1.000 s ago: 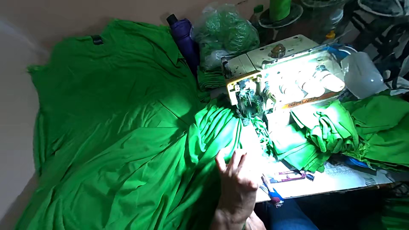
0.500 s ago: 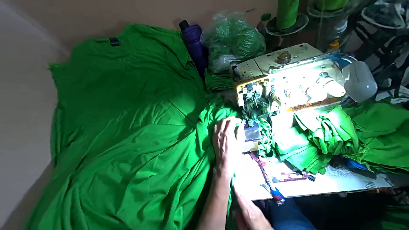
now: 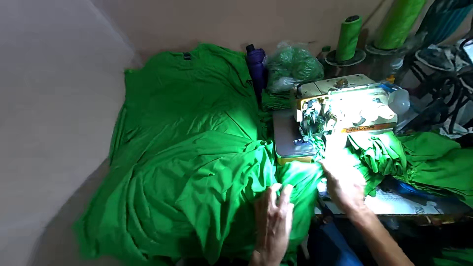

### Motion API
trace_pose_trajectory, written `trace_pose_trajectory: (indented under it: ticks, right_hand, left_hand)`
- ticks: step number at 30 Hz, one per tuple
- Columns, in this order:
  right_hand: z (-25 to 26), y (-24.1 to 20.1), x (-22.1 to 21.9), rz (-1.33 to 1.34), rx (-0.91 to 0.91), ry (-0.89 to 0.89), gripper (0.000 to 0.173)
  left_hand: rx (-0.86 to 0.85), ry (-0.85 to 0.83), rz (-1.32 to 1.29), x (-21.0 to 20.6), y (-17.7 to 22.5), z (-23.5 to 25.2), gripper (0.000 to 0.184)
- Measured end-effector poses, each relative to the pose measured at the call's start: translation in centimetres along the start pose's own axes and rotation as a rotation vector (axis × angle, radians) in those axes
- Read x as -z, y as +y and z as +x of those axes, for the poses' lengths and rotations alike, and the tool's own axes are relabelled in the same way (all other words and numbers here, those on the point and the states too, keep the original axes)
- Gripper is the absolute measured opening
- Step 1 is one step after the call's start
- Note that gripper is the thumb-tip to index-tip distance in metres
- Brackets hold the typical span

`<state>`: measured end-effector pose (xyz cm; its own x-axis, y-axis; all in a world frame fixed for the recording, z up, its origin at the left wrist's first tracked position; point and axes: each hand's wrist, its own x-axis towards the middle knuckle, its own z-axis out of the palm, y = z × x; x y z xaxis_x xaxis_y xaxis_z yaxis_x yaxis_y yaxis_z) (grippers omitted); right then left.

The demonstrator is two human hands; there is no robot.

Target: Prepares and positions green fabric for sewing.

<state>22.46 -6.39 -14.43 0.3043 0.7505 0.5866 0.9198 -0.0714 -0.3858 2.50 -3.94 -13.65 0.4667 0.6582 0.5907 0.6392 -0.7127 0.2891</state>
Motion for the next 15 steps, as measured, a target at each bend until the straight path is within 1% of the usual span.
trace_pose_trajectory:
  ticks: [1,2,3,4,5,6,7,8,10,11,12,13,15]
  right_hand:
    - [0.3,0.3,1.6,-0.006,-0.124,0.020,0.026]
    - [0.4,0.3,3.2,0.044,-0.171,0.069,0.028]
    - [0.2,-0.1,4.7,0.097,-0.163,0.122,0.030]
    - [-0.4,-0.9,6.1,0.158,-0.114,0.142,0.032]
    - [-1.1,-1.5,7.2,0.216,-0.023,0.133,0.033]
    - [-1.9,-1.8,7.9,0.281,0.087,0.084,0.033]
    - [-2.5,-1.7,8.2,0.337,0.195,-0.017,0.032]
    - [-3.1,-1.5,8.2,0.381,0.297,-0.159,0.029]
    - [-3.6,-2.1,7.9,0.467,0.453,-0.533,0.026]
    - [-3.7,-3.6,7.8,0.494,0.493,-0.744,0.025]
    - [-3.7,-5.5,7.7,0.503,0.525,-0.946,0.022]
    - [-3.5,-8.0,7.6,0.514,0.579,-1.075,0.019]
    - [-2.2,-13.4,8.3,0.484,0.686,-1.171,0.011]
  left_hand:
    - [0.044,0.025,0.094,0.4,-1.1,-0.5,0.039]
    - [0.079,0.057,0.155,0.9,-2.4,-1.0,0.038]
    - [0.101,0.099,0.192,1.6,-3.6,-1.7,0.033]
    - [0.099,0.148,0.206,2.3,-4.6,-2.5,0.027]
    - [0.082,0.196,0.194,3.2,-5.4,-3.1,0.025]
    - [0.076,0.232,0.176,4.3,-5.8,-3.5,0.026]
    - [0.087,0.263,0.150,5.6,-5.9,-3.5,0.027]
    - [0.098,0.300,0.130,7.1,-5.7,-3.2,0.029]
    - [0.086,0.391,0.076,10.1,-4.4,-1.8,0.029]
    - [0.055,0.448,0.040,11.2,-3.2,-0.7,0.027]
    - [-0.001,0.499,-0.018,12.1,-1.5,0.3,0.024]
    - [-0.087,0.531,-0.102,12.6,0.6,1.2,0.020]
    - [-0.322,0.505,-0.321,13.3,6.0,2.3,0.013]
